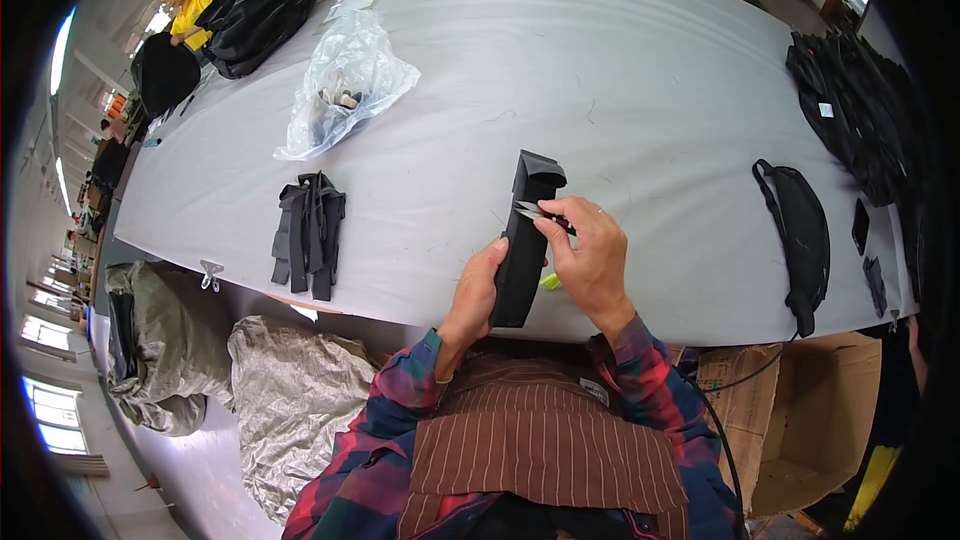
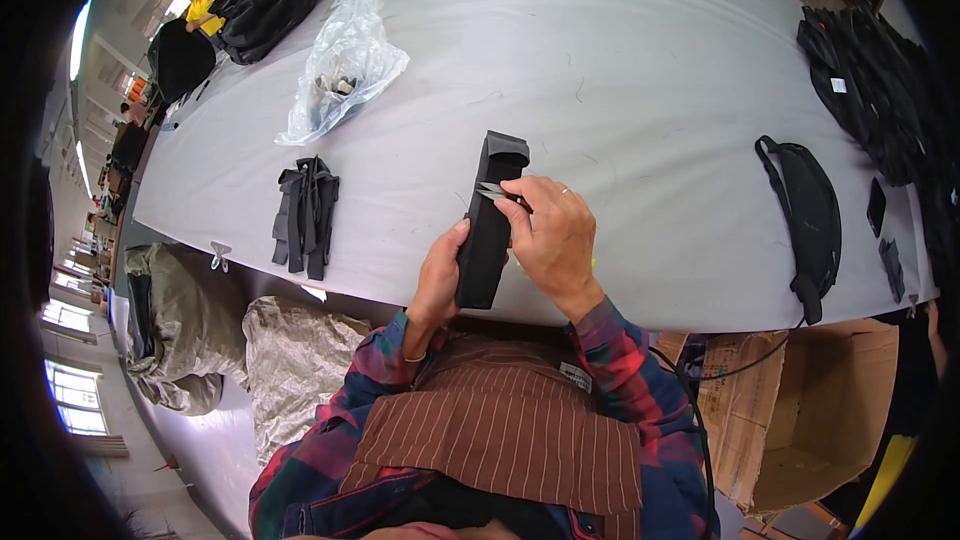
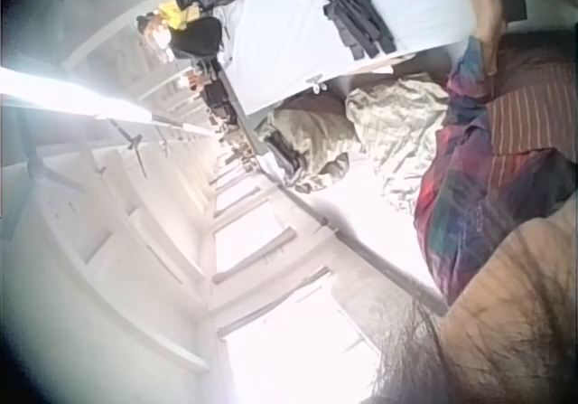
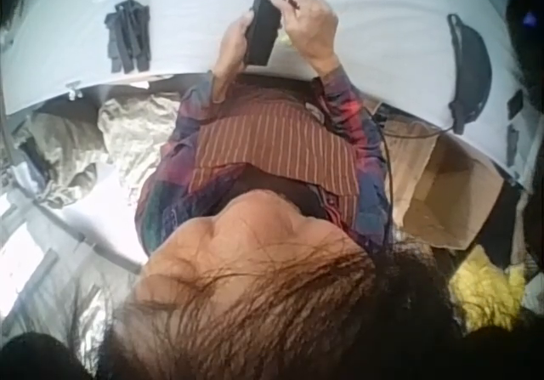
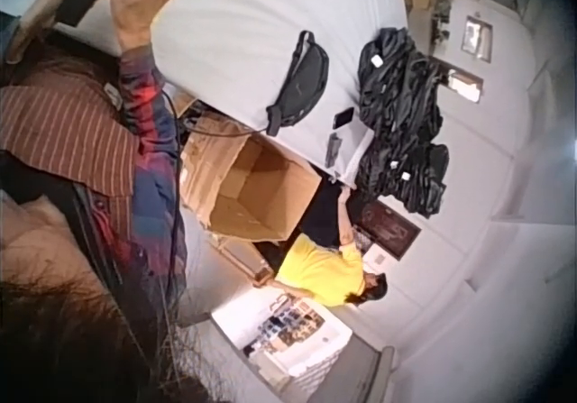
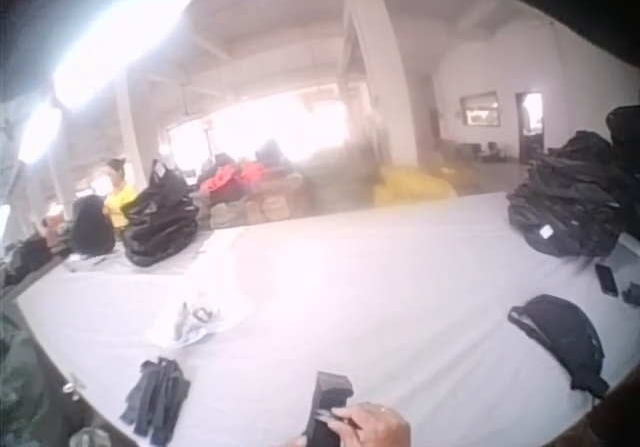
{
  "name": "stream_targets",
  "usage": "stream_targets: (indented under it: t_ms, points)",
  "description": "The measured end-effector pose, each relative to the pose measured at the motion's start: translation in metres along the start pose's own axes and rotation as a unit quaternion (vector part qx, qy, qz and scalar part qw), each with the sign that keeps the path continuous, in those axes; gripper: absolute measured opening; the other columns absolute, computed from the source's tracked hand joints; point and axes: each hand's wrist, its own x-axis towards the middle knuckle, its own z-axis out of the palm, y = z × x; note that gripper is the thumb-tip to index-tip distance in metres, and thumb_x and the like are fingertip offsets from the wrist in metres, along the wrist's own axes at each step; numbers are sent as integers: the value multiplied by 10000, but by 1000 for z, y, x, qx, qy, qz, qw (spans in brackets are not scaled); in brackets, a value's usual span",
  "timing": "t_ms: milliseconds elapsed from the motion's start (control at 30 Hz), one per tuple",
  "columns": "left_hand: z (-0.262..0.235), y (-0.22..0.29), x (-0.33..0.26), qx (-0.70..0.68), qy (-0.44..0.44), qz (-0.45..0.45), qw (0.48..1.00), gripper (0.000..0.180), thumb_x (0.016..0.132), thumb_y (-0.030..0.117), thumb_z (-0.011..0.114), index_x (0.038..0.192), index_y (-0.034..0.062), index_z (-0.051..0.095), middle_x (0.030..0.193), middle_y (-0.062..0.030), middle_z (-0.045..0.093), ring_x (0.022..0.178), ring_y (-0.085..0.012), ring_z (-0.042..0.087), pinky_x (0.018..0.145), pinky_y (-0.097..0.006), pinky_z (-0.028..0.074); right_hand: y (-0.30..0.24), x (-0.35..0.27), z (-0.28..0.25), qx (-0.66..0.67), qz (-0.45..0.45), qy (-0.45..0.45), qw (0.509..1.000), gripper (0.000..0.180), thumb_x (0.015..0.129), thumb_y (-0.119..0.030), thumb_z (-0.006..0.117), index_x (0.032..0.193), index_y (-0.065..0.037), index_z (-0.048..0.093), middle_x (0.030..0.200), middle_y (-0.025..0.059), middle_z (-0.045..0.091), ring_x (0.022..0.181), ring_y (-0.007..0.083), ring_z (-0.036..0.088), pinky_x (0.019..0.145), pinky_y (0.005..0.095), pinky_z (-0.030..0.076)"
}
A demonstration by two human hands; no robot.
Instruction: Trim excess threads from black fabric pouches using small thread snips.
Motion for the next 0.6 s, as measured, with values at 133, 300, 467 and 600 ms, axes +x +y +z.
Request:
stream_targets:
  t_ms: [133,300,467,600]
  points:
    - [-7,-3,0,-4,-13,-11,1000,448,1001,338,311,1111,-12,567,922,-90,644,755,-118,597,677,-259,491,0,1,0,-30,-38,3,999,124,774,-145,687,869,-83,639,746,66,618,687,270,573,645,366,432]
    - [-11,12,-3,18,-39,-24,999,418,991,328,337,1161,15,556,929,-48,640,769,-84,564,682,-230,459,1,14,-13,-49,-53,24,997,168,750,-163,714,885,-93,643,776,59,606,707,269,573,670,352,436]
    - [-29,37,0,212,-151,-30,965,469,985,373,325,1164,1,547,894,-99,654,740,-110,592,656,-245,478,5,24,-16,52,42,-10,998,213,764,-153,733,926,-52,640,890,84,573,755,245,571,679,347,455]
    - [-39,55,5,-177,-308,-123,927,625,963,488,360,1398,39,360,1075,-192,611,773,-229,602,601,-271,499,34,12,-14,207,200,-35,957,125,850,-99,658,898,2,604,711,4,550,664,113,545,596,263,427]
